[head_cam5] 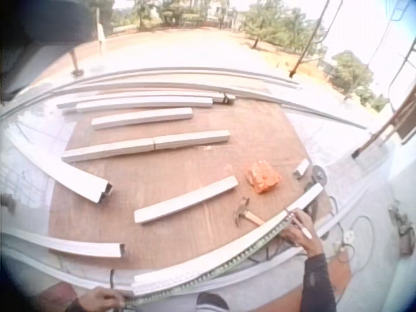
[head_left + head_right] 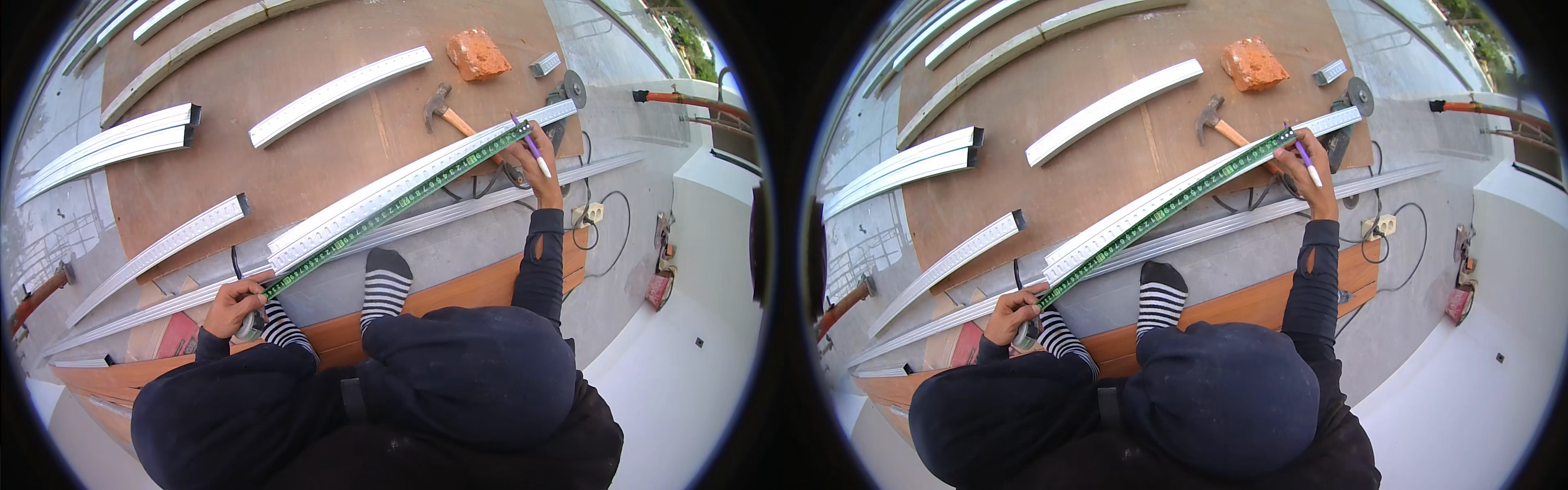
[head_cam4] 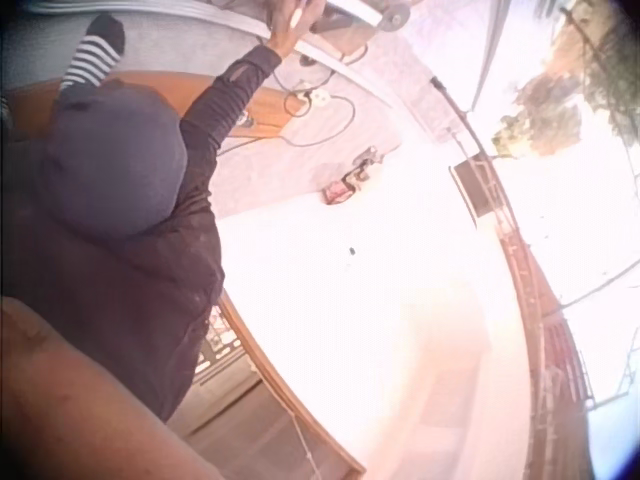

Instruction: The person measures and marks aluminum profiles using a measuring tape and a pencil, then cuts a profile with an angle grinder. The person also moves several aluminum profiles and wood boards around the work area on a wooden platform.

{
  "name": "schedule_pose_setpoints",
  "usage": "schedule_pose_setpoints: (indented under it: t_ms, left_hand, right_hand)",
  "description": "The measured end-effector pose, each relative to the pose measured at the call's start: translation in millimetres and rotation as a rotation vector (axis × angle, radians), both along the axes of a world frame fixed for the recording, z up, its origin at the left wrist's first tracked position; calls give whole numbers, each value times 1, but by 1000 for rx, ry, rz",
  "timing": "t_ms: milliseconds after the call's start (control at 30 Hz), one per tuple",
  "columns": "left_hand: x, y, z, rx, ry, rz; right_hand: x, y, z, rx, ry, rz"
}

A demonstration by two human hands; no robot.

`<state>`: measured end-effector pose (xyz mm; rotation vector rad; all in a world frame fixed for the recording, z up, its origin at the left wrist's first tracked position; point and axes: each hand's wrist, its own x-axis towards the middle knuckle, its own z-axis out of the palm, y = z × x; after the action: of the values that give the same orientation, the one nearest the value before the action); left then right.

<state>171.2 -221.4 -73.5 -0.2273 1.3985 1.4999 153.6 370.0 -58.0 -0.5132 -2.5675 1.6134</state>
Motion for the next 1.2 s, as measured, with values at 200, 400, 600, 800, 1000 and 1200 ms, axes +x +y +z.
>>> schedule_pose_setpoints:
  t_ms: [200, 400, 600, 800, 1000, 1200]
  left_hand:
    - [-5, -8, -6, -76, 99, -51]
    - [-17, -8, -9, -127, 155, -53]
    - [-21, 2, -12, -132, 270, -106]
    - [-25, 5, -13, -150, 267, -115]
    - [-27, 15, -10, -172, 444, -163]
    - [-25, 22, -11, -218, 521, -181]
  right_hand:
    - [5, -3, -4, -62, 7, -101]
    - [10, -8, -14, -189, 39, -232]
    - [13, -6, -22, -275, 50, -314]
    - [12, -8, -23, -313, 54, -388]
    - [10, -12, -19, -216, 58, -379]
    - [4, -25, -14, -200, 127, -401]
